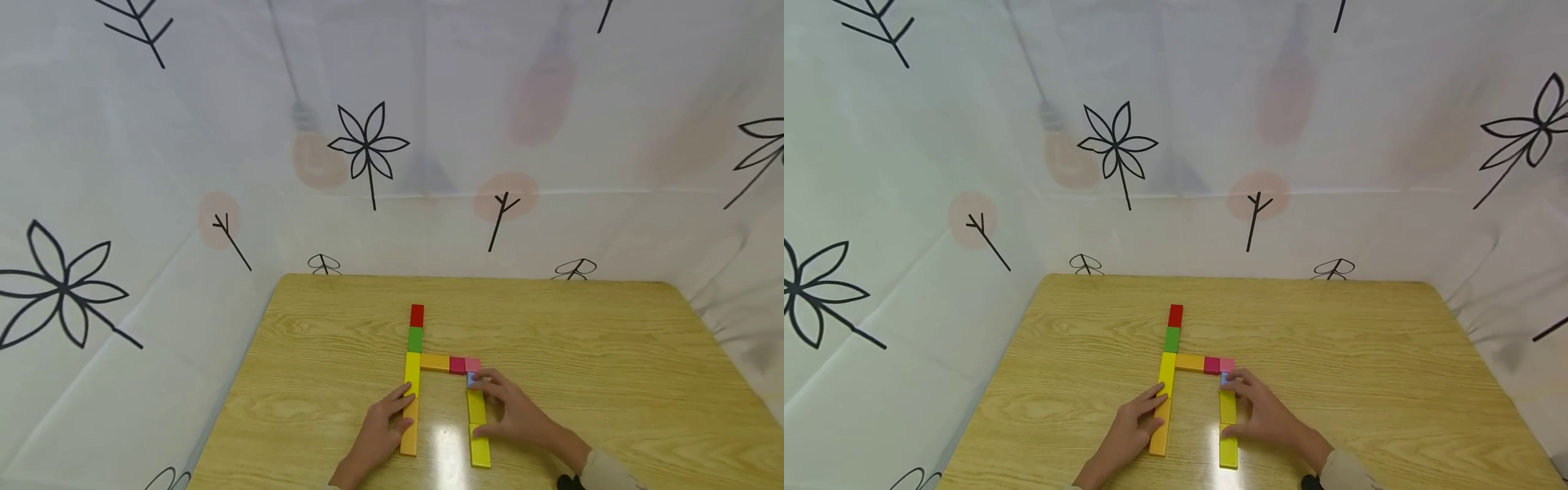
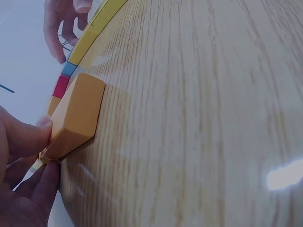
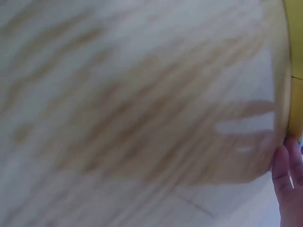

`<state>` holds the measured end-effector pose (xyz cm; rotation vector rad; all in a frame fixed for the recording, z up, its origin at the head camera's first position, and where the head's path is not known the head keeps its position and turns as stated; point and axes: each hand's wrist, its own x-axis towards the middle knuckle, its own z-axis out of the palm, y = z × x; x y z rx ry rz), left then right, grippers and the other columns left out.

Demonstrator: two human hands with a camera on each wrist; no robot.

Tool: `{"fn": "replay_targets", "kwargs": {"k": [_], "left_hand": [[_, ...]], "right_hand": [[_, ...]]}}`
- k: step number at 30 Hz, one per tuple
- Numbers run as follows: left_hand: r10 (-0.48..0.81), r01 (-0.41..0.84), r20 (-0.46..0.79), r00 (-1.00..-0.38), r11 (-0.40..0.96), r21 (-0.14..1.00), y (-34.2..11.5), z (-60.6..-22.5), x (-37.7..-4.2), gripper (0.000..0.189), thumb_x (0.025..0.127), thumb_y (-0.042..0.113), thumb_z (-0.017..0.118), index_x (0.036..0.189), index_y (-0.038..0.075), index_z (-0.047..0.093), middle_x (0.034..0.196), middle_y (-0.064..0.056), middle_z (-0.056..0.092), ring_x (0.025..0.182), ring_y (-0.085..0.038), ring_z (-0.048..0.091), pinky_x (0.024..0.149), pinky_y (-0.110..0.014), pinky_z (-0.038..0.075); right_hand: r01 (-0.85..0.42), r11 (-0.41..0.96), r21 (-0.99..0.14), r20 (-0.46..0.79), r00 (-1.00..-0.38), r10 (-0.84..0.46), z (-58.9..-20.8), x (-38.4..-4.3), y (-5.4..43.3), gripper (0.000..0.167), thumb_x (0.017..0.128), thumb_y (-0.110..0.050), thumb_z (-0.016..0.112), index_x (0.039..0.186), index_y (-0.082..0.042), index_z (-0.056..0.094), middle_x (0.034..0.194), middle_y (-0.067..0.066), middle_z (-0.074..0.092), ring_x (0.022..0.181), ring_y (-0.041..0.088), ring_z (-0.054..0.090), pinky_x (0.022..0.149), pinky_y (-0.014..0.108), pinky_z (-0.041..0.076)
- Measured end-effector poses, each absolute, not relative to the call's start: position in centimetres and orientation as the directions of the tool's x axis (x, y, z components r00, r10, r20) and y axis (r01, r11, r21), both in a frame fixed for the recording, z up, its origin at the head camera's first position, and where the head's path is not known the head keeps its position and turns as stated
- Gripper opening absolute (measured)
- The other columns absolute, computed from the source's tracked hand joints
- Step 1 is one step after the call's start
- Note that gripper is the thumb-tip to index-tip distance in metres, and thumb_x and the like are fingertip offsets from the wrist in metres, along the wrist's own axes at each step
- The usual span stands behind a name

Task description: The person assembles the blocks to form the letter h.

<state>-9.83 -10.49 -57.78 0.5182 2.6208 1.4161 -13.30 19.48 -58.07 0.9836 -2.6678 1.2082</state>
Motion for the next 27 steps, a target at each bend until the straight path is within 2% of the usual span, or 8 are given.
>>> {"fn": "replay_targets", "kwargs": {"k": [2, 6, 14, 27], "left_hand": [[0.352, 0.242, 0.059, -0.934, 0.504, 0.830, -10.46, -57.80, -9.86, 0.042, 0.090, 0.009, 0.063, 0.131, 0.006, 0.056, 0.145, -0.002, 0.042, 0.131, -0.024, 0.040, 0.103, -0.041, 0.038], [0.353, 0.236, 0.053, -0.934, 0.500, 0.833, -10.36, -57.79, -9.88, 0.042, 0.090, 0.009, 0.063, 0.131, 0.006, 0.056, 0.145, -0.002, 0.042, 0.131, -0.025, 0.040, 0.103, -0.041, 0.038], [0.349, 0.229, 0.044, -0.936, 0.512, 0.828, -10.62, -57.74, -9.79, 0.041, 0.090, 0.009, 0.063, 0.131, 0.006, 0.057, 0.145, -0.004, 0.042, 0.131, -0.026, 0.040, 0.102, -0.043, 0.038], [0.345, 0.202, 0.020, -0.939, 0.501, 0.842, -10.42, -57.67, -9.74, 0.042, 0.090, 0.008, 0.063, 0.131, 0.007, 0.057, 0.145, -0.002, 0.042, 0.132, -0.025, 0.039, 0.103, -0.042, 0.038]], "right_hand": [[-0.563, 0.510, -0.650, 0.268, -0.798, -0.539, -58.02, -12.97, 19.60, 0.071, 0.065, -0.048, 0.083, 0.124, -0.012, 0.063, 0.132, 0.004, 0.047, 0.111, 0.021, 0.052, 0.087, 0.039, 0.049], [-0.563, 0.541, -0.625, 0.249, -0.800, -0.546, -58.13, -12.61, 19.80, 0.071, 0.068, -0.053, 0.078, 0.125, -0.012, 0.063, 0.136, 0.005, 0.045, 0.112, 0.022, 0.051, 0.087, 0.042, 0.049], [-0.604, 0.511, -0.612, 0.317, -0.779, -0.541, -58.62, -12.36, 19.69, 0.067, 0.068, -0.047, 0.081, 0.123, -0.012, 0.065, 0.137, 0.007, 0.047, 0.109, 0.016, 0.051, 0.086, 0.036, 0.050], [-0.545, 0.544, -0.638, 0.243, -0.813, -0.530, -58.19, -12.22, 19.72, 0.065, 0.071, -0.048, 0.078, 0.124, -0.013, 0.064, 0.140, 0.006, 0.044, 0.112, 0.020, 0.051, 0.088, 0.041, 0.049]]}}
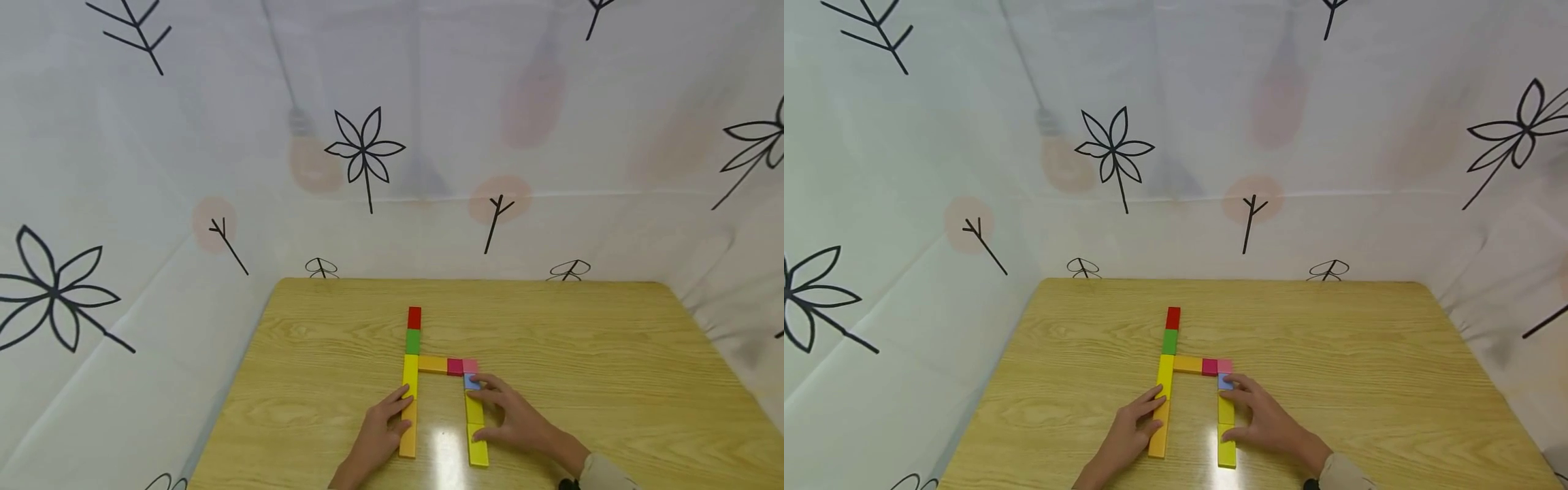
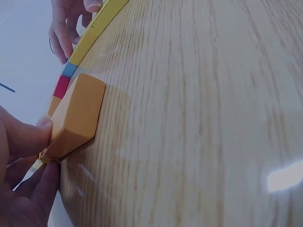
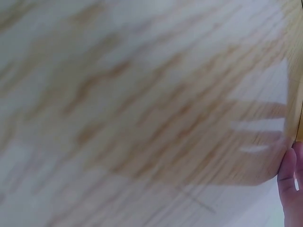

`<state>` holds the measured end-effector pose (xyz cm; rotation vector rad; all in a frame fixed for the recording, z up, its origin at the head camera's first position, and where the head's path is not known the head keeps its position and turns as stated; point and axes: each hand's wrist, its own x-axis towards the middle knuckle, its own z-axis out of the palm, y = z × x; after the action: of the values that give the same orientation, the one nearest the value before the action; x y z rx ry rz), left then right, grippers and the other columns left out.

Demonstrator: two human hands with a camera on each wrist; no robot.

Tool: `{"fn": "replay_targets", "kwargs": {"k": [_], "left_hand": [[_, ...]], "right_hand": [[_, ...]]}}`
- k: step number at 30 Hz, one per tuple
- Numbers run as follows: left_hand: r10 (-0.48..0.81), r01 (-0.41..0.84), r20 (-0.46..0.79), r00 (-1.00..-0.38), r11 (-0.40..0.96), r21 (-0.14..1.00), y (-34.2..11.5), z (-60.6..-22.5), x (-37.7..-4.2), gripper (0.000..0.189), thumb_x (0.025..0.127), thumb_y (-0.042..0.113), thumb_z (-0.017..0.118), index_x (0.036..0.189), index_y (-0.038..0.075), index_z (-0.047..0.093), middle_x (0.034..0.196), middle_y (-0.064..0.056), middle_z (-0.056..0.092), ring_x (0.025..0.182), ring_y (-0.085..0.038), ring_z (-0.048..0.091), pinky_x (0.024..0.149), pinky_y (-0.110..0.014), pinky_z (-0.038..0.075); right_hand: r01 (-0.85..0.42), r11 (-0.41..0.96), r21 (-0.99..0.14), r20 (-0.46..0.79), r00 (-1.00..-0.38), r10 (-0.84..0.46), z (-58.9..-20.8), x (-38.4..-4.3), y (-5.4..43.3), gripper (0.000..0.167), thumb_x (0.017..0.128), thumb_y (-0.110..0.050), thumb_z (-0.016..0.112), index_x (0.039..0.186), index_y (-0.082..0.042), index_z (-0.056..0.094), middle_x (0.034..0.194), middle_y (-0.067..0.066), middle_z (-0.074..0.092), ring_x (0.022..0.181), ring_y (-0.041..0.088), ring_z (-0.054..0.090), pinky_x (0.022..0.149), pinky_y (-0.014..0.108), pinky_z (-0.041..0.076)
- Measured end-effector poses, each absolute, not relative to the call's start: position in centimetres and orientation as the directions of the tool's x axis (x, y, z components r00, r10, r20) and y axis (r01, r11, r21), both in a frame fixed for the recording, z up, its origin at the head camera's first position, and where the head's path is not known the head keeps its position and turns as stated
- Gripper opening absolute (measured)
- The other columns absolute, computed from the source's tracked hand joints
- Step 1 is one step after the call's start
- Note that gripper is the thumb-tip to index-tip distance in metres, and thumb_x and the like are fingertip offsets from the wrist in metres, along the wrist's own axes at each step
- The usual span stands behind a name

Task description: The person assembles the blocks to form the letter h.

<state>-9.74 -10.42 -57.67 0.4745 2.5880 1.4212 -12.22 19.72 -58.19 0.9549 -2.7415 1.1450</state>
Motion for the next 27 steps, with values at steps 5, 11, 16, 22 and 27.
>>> {"fn": "replay_targets", "kwargs": {"k": [5, 11, 16, 22, 27], "left_hand": [[0.346, 0.200, 0.021, -0.938, 0.491, 0.848, -10.15, -57.68, -9.80, 0.041, 0.090, 0.007, 0.063, 0.131, 0.006, 0.057, 0.145, -0.003, 0.042, 0.132, -0.026, 0.039, 0.103, -0.042, 0.038], [0.355, 0.207, 0.023, -0.935, 0.492, 0.846, -10.13, -57.85, -9.92, 0.041, 0.090, 0.008, 0.062, 0.131, 0.007, 0.056, 0.145, -0.002, 0.042, 0.132, -0.025, 0.039, 0.103, -0.041, 0.038], [0.354, 0.206, 0.024, -0.935, 0.488, 0.848, -10.26, -57.92, -10.05, 0.041, 0.090, 0.008, 0.063, 0.131, 0.006, 0.057, 0.145, -0.002, 0.042, 0.131, -0.026, 0.039, 0.103, -0.040, 0.038], [0.355, 0.207, 0.025, -0.934, 0.486, 0.849, -10.36, -58.07, -10.13, 0.041, 0.090, 0.009, 0.063, 0.131, 0.006, 0.057, 0.145, -0.002, 0.041, 0.131, -0.026, 0.039, 0.103, -0.039, 0.038], [0.358, 0.205, 0.025, -0.934, 0.476, 0.855, -10.32, -58.29, -10.14, 0.042, 0.090, 0.009, 0.063, 0.132, 0.006, 0.056, 0.146, -0.003, 0.040, 0.132, -0.026, 0.038, 0.103, -0.039, 0.037]], "right_hand": [[-0.548, 0.547, -0.633, 0.238, -0.810, -0.535, -58.04, -12.30, 19.97, 0.065, 0.072, -0.048, 0.078, 0.125, -0.013, 0.064, 0.139, 0.006, 0.044, 0.113, 0.020, 0.051, 0.089, 0.040, 0.049], [-0.576, 0.535, -0.619, 0.269, -0.794, -0.545, -58.00, -12.29, 20.06, 0.066, 0.072, -0.046, 0.079, 0.125, -0.010, 0.063, 0.138, 0.009, 0.046, 0.112, 0.025, 0.053, 0.088, 0.038, 0.049], [-0.576, 0.530, -0.622, 0.261, -0.791, -0.554, -57.96, -12.41, 19.98, 0.066, 0.072, -0.046, 0.078, 0.125, -0.009, 0.063, 0.137, 0.010, 0.045, 0.110, 0.023, 0.052, 0.088, 0.035, 0.049], [-0.564, 0.535, -0.629, 0.241, -0.796, -0.555, -57.84, -12.53, 19.89, 0.068, 0.071, -0.047, 0.078, 0.125, -0.008, 0.063, 0.137, 0.011, 0.045, 0.110, 0.024, 0.052, 0.088, 0.038, 0.049], [-0.568, 0.538, -0.623, 0.236, -0.792, -0.564, -57.71, -12.45, 19.94, 0.067, 0.072, -0.047, 0.077, 0.125, -0.007, 0.063, 0.137, 0.013, 0.045, 0.108, 0.024, 0.053, 0.086, 0.038, 0.050]]}}
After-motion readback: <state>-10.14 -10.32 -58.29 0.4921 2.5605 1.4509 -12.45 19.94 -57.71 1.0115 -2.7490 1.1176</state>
